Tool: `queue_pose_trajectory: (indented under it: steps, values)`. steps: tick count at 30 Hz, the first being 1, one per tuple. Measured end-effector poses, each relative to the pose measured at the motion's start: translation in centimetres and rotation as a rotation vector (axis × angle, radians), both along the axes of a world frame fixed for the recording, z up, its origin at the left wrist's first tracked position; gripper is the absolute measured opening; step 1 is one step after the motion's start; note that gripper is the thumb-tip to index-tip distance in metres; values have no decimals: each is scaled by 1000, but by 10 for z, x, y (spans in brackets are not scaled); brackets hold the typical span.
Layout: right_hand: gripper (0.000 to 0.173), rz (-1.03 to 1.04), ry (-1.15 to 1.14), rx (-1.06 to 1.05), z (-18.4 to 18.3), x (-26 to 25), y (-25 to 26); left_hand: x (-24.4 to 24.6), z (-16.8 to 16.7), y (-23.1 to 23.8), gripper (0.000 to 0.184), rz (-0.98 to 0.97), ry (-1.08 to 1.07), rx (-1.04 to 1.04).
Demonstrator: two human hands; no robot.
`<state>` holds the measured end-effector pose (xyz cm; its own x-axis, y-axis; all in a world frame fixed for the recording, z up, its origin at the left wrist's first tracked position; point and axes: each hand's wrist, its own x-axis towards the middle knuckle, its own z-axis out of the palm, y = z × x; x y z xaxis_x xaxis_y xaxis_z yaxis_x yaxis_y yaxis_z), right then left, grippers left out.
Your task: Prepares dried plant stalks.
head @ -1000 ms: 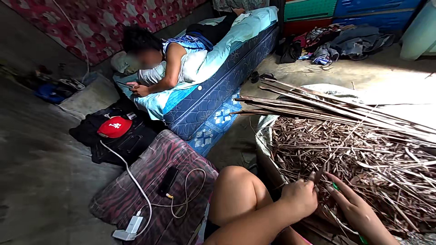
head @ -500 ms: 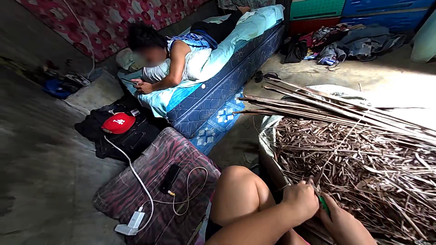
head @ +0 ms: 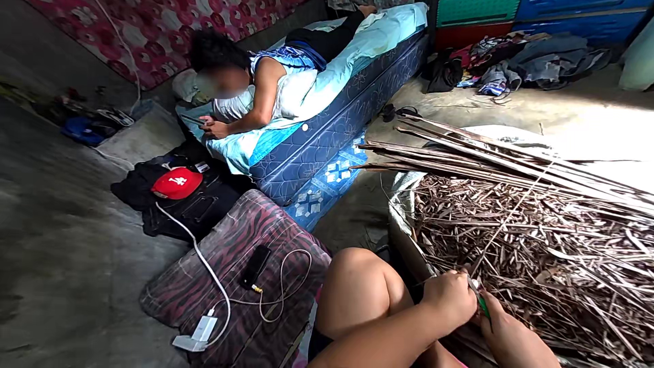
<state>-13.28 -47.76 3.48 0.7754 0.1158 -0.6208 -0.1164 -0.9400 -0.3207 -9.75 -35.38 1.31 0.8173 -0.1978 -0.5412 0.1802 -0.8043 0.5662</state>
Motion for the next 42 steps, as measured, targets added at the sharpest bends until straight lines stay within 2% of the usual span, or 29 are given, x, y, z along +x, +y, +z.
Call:
queue_pose_trajectory:
  steps: [9,23,42]
  values:
    - [47,11,-66,-81,-7,-3,10,-2,1,1,43,9,8,18]
    - [44,-29,-60,-99,-13,2,12,-11,0,-2,40,-24,6,15]
    - [36,-87,-274,-186,-35,13,6,-12,0,-6,45,-50,-13,-32]
